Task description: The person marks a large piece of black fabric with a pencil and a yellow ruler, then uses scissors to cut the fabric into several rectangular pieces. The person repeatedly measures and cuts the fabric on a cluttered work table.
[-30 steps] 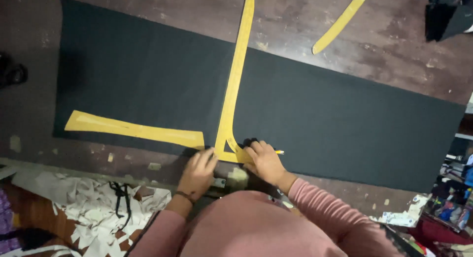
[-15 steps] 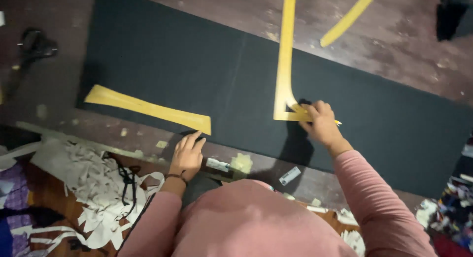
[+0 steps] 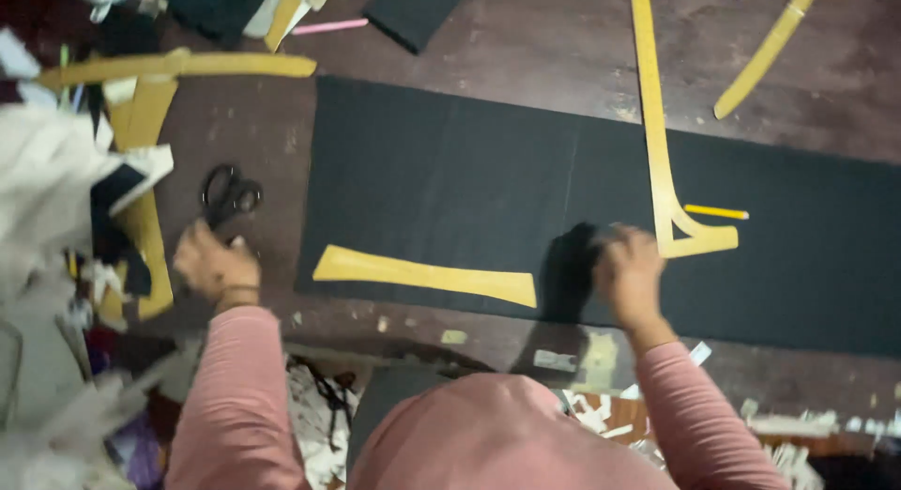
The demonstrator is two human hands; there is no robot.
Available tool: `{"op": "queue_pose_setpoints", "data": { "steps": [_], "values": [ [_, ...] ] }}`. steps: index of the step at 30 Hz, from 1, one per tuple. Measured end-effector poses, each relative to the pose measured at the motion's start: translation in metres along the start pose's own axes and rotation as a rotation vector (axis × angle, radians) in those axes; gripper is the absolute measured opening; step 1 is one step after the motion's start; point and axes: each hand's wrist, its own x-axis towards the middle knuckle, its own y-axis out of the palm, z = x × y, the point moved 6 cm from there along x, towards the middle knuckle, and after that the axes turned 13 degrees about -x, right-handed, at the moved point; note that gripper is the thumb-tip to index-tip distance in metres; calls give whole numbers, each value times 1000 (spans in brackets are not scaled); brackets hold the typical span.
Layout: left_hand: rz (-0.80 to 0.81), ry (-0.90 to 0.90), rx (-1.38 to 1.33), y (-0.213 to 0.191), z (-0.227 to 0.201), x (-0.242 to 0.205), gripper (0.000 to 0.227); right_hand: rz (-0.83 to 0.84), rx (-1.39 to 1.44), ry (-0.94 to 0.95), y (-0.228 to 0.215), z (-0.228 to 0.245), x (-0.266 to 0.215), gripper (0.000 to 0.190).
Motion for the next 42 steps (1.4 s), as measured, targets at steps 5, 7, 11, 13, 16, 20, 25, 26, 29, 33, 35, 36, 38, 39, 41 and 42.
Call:
{"op": "queue_pose_setpoints", "data": {
  "steps": [5,7,11,13,16,20,25,26,29,33,35,36,38,39,41,42],
  "values": [
    [40,319,95,33,75,66,51,28,237,-64,-49,137,-8,25],
    [44,431,96,17,77,54,43,37,342,-64,-65,179,-20,17],
    [139,559,-88,-7,17,20,34,-72,573,-188,-114,234,3,14],
    [221,697,-43,-31,-30,-22,36,-112,636,-248,-145,257,10,22],
    [436,1011,-8,-53,-115,-97,36,-203,634,-334,-173,276,15,33],
    [853,1282,-38,-16,-170,-183,35,-236,422,-244,-153,258,-10,32],
    [1061,1548,10,30,-196,-266,37,0,151,-139,-114,223,-87,30],
    [1038,1555,16,14,-213,-280,43,192,278,-25,-104,210,-101,32],
    [923,1562,-103,2,-249,-300,44,518,684,286,-86,177,-164,38],
    [803,1470,-124,53,-265,-301,39,871,1299,944,-81,150,-250,52],
    [829,1523,-71,59,-281,-314,43,878,1383,1003,-78,141,-270,49],
    [844,1569,-14,62,-286,-320,48,886,1470,1048,-77,139,-279,46],
    [851,1611,80,75,-294,-328,53,902,1449,1010,-74,132,-258,46],
    [850,1649,171,82,-296,-333,59,915,1425,964,-74,129,-247,47],
    [821,1673,200,87,-294,-333,62,913,1409,917,-39,133,-247,48],
    [778,1701,215,90,-297,-334,66,899,1382,866,-21,132,-246,49]
  ]
}}
